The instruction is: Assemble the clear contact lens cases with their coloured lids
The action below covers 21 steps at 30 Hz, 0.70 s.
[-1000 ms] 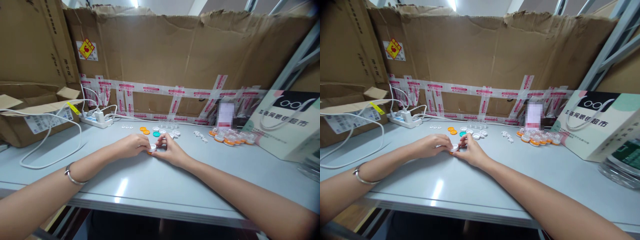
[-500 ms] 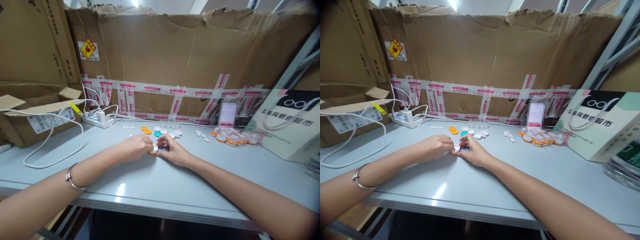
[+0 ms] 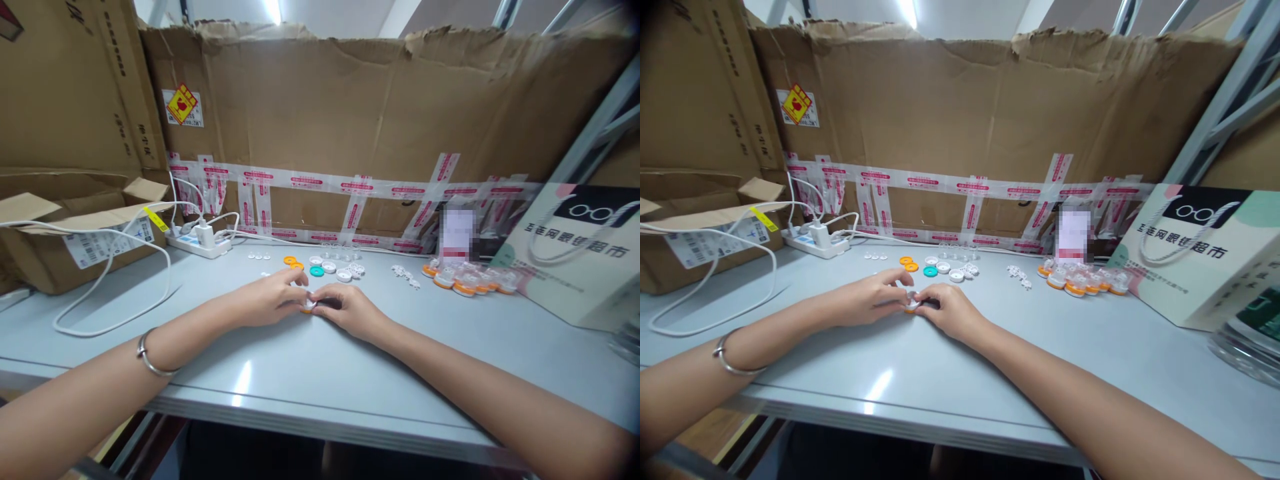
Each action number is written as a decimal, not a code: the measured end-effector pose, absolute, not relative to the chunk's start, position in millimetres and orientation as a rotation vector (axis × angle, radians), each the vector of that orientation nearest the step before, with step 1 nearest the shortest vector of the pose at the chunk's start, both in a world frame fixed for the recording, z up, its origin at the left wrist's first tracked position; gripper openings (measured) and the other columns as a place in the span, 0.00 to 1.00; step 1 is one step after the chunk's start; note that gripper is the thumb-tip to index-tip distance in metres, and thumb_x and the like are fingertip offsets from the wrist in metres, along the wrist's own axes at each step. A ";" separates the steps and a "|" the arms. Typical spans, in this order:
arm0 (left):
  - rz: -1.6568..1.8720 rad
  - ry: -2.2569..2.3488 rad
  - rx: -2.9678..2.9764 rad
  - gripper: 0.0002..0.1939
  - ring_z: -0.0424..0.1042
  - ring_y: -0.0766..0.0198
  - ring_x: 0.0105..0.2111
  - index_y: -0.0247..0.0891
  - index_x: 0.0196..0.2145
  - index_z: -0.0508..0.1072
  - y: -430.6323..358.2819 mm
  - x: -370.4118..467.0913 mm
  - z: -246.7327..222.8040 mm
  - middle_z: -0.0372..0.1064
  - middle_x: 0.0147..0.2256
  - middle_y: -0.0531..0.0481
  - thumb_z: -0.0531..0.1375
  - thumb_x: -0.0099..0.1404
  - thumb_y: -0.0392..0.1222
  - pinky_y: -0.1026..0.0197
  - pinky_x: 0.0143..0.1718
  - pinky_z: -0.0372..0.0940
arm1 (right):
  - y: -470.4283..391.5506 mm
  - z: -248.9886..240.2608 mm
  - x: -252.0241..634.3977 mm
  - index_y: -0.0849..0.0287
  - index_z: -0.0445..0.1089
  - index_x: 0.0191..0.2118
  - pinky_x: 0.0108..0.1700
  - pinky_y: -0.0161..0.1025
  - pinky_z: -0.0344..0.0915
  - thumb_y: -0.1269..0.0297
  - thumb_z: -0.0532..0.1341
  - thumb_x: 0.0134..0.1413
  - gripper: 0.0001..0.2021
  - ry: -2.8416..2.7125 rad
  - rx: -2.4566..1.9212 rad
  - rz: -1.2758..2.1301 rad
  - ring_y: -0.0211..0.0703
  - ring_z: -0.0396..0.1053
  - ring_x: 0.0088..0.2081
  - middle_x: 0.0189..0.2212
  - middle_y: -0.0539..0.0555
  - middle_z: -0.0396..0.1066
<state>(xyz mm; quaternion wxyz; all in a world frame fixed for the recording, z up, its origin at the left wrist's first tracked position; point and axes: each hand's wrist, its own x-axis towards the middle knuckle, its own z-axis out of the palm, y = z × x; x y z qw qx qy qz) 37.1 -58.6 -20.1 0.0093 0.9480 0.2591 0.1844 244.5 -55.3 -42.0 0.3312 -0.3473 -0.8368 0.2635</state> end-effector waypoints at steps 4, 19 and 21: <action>0.586 0.875 2.786 0.07 0.67 0.65 0.35 0.38 0.37 0.70 -56.0 37.6 -25.5 0.66 0.38 0.47 0.55 0.62 0.41 0.64 0.38 0.61 | -56.6 -40.9 245.0 0.56 0.72 0.38 0.45 0.45 0.64 0.65 0.61 0.47 0.10 -2.174 -0.939 0.790 0.45 0.70 0.39 0.37 0.54 0.74; 1.213 0.835 2.121 0.09 0.69 0.66 0.33 0.32 0.26 0.68 -48.1 50.7 -28.3 0.70 0.30 0.49 0.61 0.56 0.41 0.60 0.40 0.65 | -78.6 -20.9 236.8 0.63 0.68 0.38 0.55 0.41 0.61 0.67 0.61 0.48 0.09 -1.086 -0.919 1.771 0.40 0.71 0.41 0.37 0.57 0.73; 1.268 0.764 2.116 0.07 0.70 0.64 0.37 0.32 0.26 0.68 -52.3 52.6 -25.4 0.71 0.34 0.46 0.60 0.57 0.40 0.58 0.43 0.65 | -89.1 -16.9 231.9 0.62 0.70 0.38 0.54 0.41 0.62 0.67 0.60 0.51 0.08 -1.029 -0.819 1.837 0.41 0.71 0.41 0.36 0.57 0.73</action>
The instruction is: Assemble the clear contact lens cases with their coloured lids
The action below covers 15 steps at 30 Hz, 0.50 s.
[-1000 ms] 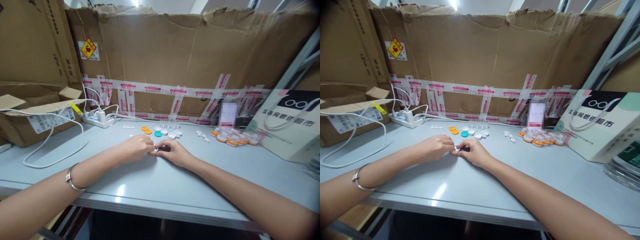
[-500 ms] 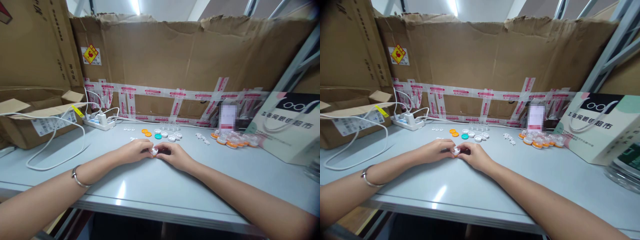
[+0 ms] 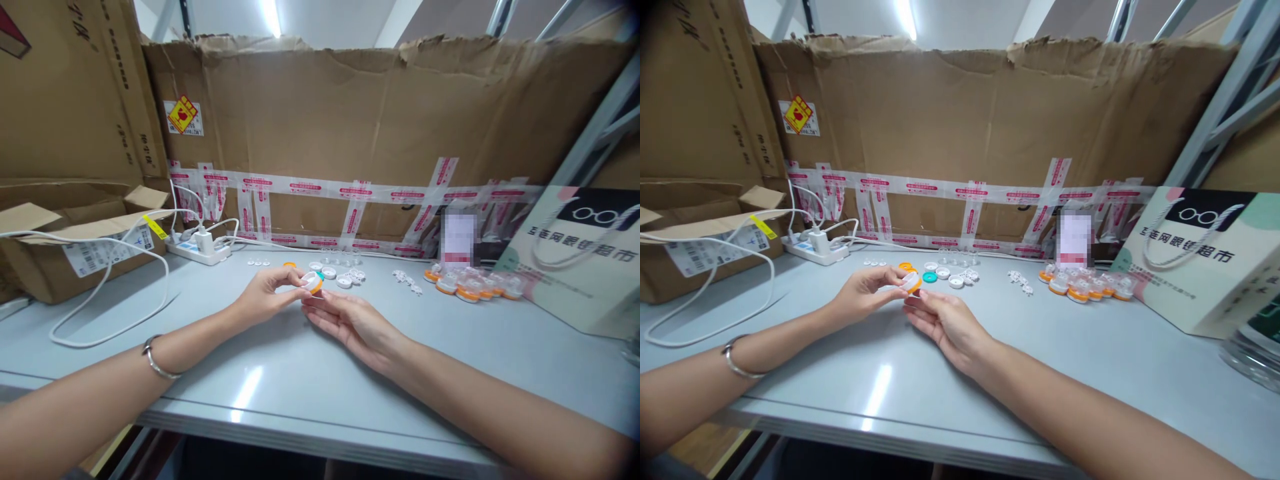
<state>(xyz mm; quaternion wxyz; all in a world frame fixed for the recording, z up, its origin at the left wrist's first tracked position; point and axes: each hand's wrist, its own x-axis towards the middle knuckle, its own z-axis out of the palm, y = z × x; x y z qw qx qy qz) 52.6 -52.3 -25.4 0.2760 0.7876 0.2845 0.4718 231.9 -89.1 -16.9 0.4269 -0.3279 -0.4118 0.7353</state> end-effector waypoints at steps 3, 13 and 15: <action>1.311 0.669 2.127 0.05 0.69 0.62 0.42 0.33 0.27 0.69 -58.5 54.6 -22.9 0.72 0.37 0.44 0.60 0.57 0.37 0.57 0.46 0.64 | -101.9 -11.6 226.9 0.61 0.71 0.38 0.53 0.41 0.63 0.64 0.58 0.53 0.09 -0.966 -0.731 1.818 0.41 0.71 0.42 0.38 0.57 0.73; 1.536 0.582 2.536 0.04 0.71 0.64 0.41 0.36 0.32 0.70 -69.7 58.7 -15.1 0.71 0.40 0.45 0.60 0.57 0.32 0.59 0.43 0.66 | -113.3 -4.9 227.4 0.58 0.72 0.41 0.54 0.42 0.63 0.62 0.59 0.52 0.11 -0.997 -0.625 1.700 0.42 0.69 0.46 0.42 0.54 0.72; 1.545 0.627 2.593 0.04 0.70 0.62 0.43 0.36 0.33 0.69 -72.0 59.6 -14.0 0.71 0.42 0.43 0.59 0.58 0.34 0.57 0.44 0.66 | -110.7 -6.3 227.0 0.59 0.72 0.39 0.54 0.41 0.63 0.62 0.60 0.51 0.10 -0.980 -0.634 1.697 0.42 0.68 0.47 0.42 0.54 0.73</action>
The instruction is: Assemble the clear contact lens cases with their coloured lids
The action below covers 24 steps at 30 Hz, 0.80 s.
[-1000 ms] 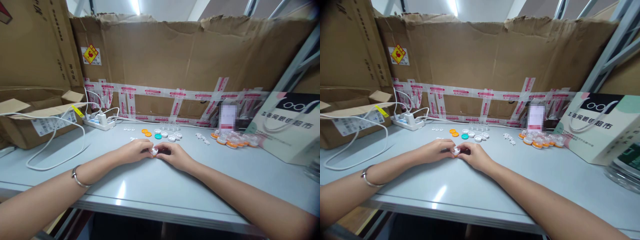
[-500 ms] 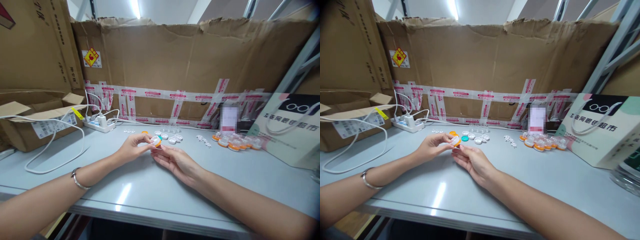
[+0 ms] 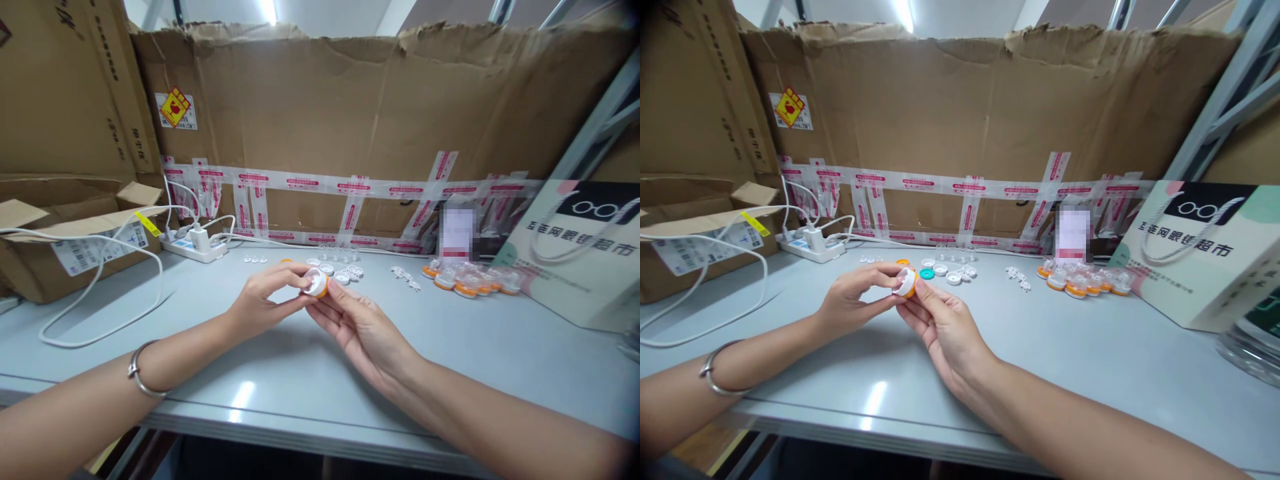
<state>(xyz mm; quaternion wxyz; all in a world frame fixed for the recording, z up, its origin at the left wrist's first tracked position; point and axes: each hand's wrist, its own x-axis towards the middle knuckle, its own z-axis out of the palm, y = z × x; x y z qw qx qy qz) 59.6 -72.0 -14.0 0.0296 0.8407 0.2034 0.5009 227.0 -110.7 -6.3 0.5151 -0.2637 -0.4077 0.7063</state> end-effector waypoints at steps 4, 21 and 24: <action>1.494 0.725 2.618 0.03 0.69 0.60 0.45 0.37 0.34 0.70 -73.6 60.0 -15.3 0.69 0.45 0.42 0.58 0.60 0.37 0.55 0.46 0.65 | -105.1 -8.5 226.6 0.60 0.73 0.35 0.53 0.40 0.63 0.63 0.61 0.48 0.09 -0.940 -0.688 1.683 0.42 0.69 0.45 0.38 0.54 0.74; 1.384 0.869 2.544 0.14 0.68 0.65 0.34 0.36 0.42 0.68 -77.8 59.5 -11.2 0.69 0.33 0.49 0.60 0.58 0.41 0.61 0.38 0.63 | -101.7 -14.2 224.6 0.63 0.75 0.29 0.50 0.39 0.64 0.66 0.65 0.42 0.07 -0.922 -0.704 1.654 0.39 0.70 0.38 0.31 0.54 0.74; 1.361 0.828 2.580 0.14 0.67 0.65 0.34 0.36 0.42 0.68 -77.7 59.1 -11.1 0.69 0.33 0.49 0.60 0.58 0.40 0.61 0.38 0.63 | -101.3 -15.9 225.3 0.64 0.75 0.29 0.49 0.38 0.65 0.66 0.66 0.41 0.07 -0.931 -0.724 1.657 0.37 0.70 0.36 0.30 0.53 0.74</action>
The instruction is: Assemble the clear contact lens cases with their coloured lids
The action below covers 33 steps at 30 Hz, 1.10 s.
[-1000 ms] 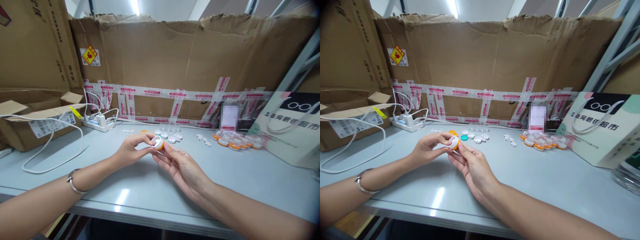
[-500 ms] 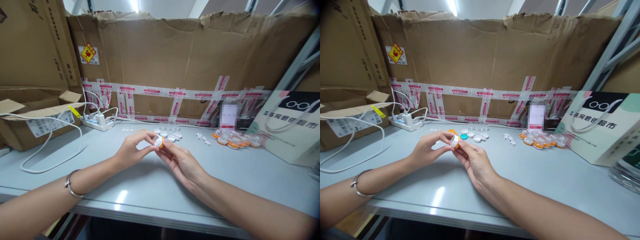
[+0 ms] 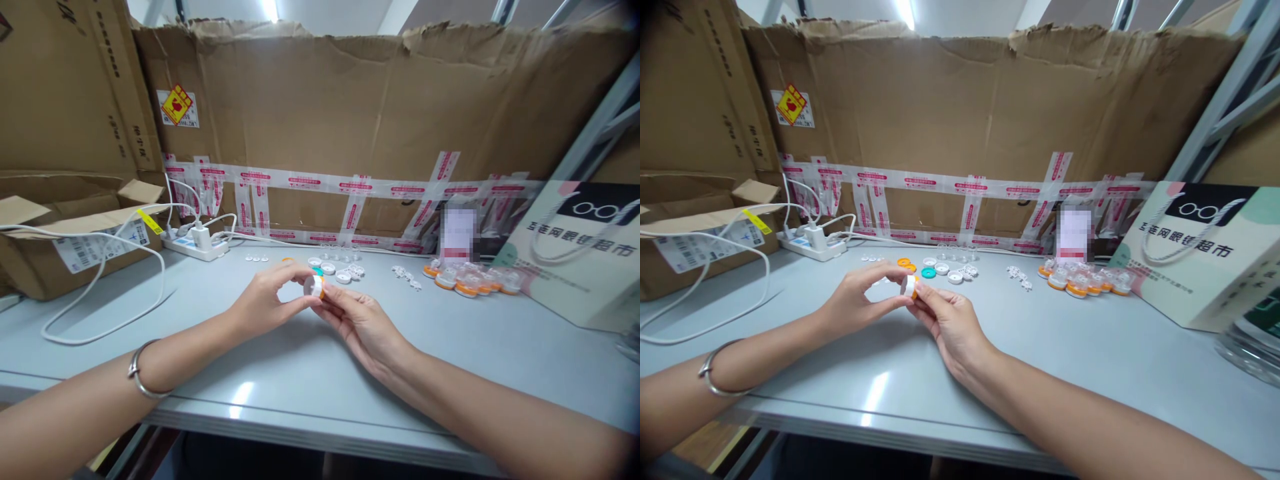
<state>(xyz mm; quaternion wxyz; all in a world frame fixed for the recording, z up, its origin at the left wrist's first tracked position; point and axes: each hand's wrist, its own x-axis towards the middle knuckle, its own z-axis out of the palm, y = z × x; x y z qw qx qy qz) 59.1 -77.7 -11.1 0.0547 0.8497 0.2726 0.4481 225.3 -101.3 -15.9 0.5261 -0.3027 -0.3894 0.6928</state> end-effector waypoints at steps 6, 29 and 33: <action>1.278 0.823 2.626 0.15 0.67 0.63 0.37 0.35 0.45 0.68 -73.2 56.1 -14.8 0.70 0.36 0.46 0.59 0.59 0.40 0.59 0.41 0.63 | -96.5 -18.4 225.5 0.63 0.74 0.30 0.47 0.36 0.65 0.67 0.66 0.42 0.06 -0.895 -0.751 1.731 0.36 0.71 0.34 0.28 0.53 0.74; 0.805 1.164 2.432 0.24 0.69 0.64 0.32 0.35 0.48 0.69 -64.6 54.5 -30.1 0.71 0.35 0.48 0.60 0.54 0.48 0.62 0.36 0.64 | 0.6 31.2 382.7 0.60 0.72 0.30 0.32 0.36 0.62 0.61 0.57 0.47 0.09 -1.818 -1.890 0.113 0.44 0.70 0.32 0.28 0.55 0.74; 0.824 1.165 2.301 0.34 0.69 0.62 0.35 0.33 0.50 0.66 -58.6 53.0 -32.5 0.70 0.37 0.45 0.63 0.49 0.54 0.60 0.40 0.65 | 13.7 18.9 416.8 0.61 0.71 0.25 0.25 0.36 0.59 0.58 0.62 0.39 0.10 -1.976 -2.161 0.224 0.44 0.68 0.26 0.22 0.55 0.72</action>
